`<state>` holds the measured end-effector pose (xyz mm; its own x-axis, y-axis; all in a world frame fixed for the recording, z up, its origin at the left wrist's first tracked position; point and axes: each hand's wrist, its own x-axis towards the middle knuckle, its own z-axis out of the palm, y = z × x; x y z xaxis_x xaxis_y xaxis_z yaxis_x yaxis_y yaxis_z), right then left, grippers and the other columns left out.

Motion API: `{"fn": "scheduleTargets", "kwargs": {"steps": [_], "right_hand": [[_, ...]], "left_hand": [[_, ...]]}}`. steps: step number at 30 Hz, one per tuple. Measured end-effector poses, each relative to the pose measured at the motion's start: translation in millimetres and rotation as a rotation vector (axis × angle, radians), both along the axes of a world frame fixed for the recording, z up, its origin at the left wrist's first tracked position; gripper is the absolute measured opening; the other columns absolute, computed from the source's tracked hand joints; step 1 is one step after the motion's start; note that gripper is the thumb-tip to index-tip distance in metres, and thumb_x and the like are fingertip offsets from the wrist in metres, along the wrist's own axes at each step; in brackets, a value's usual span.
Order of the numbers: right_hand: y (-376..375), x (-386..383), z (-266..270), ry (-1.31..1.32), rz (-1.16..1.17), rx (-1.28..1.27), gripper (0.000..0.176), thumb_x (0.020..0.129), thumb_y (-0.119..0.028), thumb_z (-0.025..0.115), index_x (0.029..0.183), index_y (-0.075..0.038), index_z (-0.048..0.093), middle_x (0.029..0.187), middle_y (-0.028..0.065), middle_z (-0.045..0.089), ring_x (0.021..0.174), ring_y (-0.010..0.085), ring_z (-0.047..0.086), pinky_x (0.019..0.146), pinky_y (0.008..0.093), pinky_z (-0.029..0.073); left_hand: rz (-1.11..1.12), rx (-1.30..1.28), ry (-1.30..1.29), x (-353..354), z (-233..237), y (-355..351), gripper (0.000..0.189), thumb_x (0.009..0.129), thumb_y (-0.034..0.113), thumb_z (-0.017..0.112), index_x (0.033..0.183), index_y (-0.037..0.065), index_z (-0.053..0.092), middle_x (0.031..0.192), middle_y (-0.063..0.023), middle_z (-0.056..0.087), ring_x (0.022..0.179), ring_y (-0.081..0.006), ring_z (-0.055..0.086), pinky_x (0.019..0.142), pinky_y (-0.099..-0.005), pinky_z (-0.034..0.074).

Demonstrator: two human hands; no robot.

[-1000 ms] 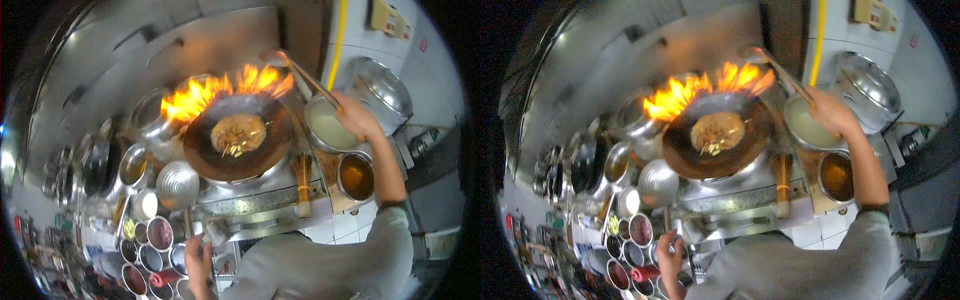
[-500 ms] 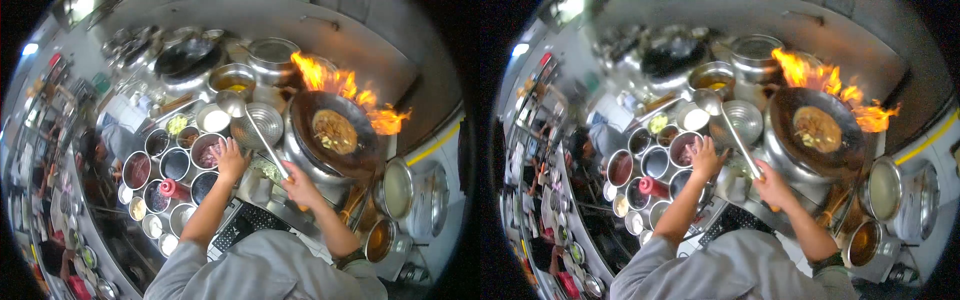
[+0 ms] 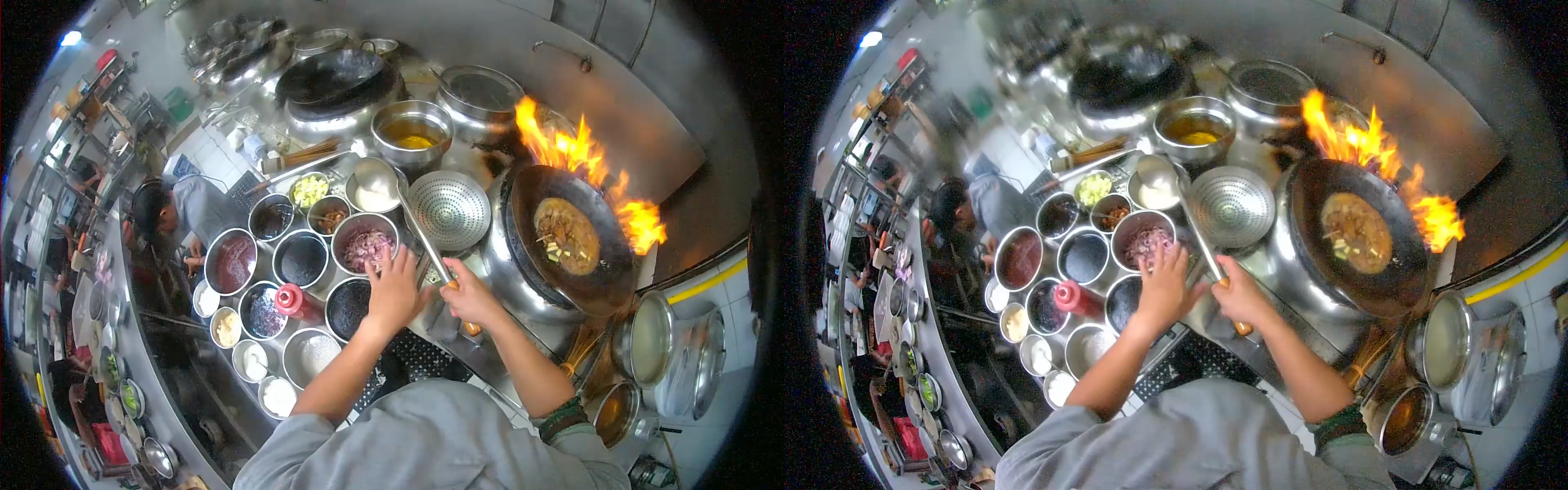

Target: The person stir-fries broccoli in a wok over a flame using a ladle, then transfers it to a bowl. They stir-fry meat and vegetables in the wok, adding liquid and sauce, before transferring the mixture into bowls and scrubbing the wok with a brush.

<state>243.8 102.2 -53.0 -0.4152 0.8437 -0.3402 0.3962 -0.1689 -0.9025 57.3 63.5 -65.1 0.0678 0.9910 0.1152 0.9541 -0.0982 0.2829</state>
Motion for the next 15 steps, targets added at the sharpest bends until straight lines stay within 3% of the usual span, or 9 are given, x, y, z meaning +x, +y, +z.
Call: {"fn": "scheduleTargets", "kwargs": {"steps": [7,8,15], "right_hand": [[-11.1,0.4,22.8,0.056,-0.019,-0.088,0.060,0.093,-0.010,0.059,0.148,-0.004,0.036,0.076,0.0061,0.059,0.053,0.0130,0.054,0.049,0.0307,0.045],[-8.0,-3.0,19.9,0.047,-0.020,-0.067,0.060,0.093,-0.010,0.059,0.148,-0.004,0.035,0.075,0.0055,0.058,0.053,0.0127,0.054,0.049,0.0305,0.045],[-4.7,2.8,15.5,0.137,-0.017,-0.144,0.062,0.092,-0.011,0.060,0.148,-0.003,0.036,0.075,0.0058,0.059,0.055,0.0128,0.054,0.051,0.0312,0.046]], "left_hand": [[-0.082,-0.142,-0.395,3.3,30.1,-84.8,0.072,0.088,0.035,0.073,0.142,-0.005,0.045,0.151,-0.0243,0.043,0.143,-0.0458,0.034,0.114,-0.0598,0.030],[-0.095,-0.118,-0.411,4.3,31.8,-90.0,0.068,0.088,0.032,0.073,0.139,-0.006,0.049,0.147,-0.0252,0.047,0.141,-0.0452,0.037,0.115,-0.0525,0.033],[-0.102,-0.063,-0.485,-3.3,42.1,-99.9,0.062,0.087,0.025,0.076,0.136,-0.006,0.053,0.144,-0.0258,0.051,0.140,-0.0440,0.040,0.114,-0.0468,0.037]]}}
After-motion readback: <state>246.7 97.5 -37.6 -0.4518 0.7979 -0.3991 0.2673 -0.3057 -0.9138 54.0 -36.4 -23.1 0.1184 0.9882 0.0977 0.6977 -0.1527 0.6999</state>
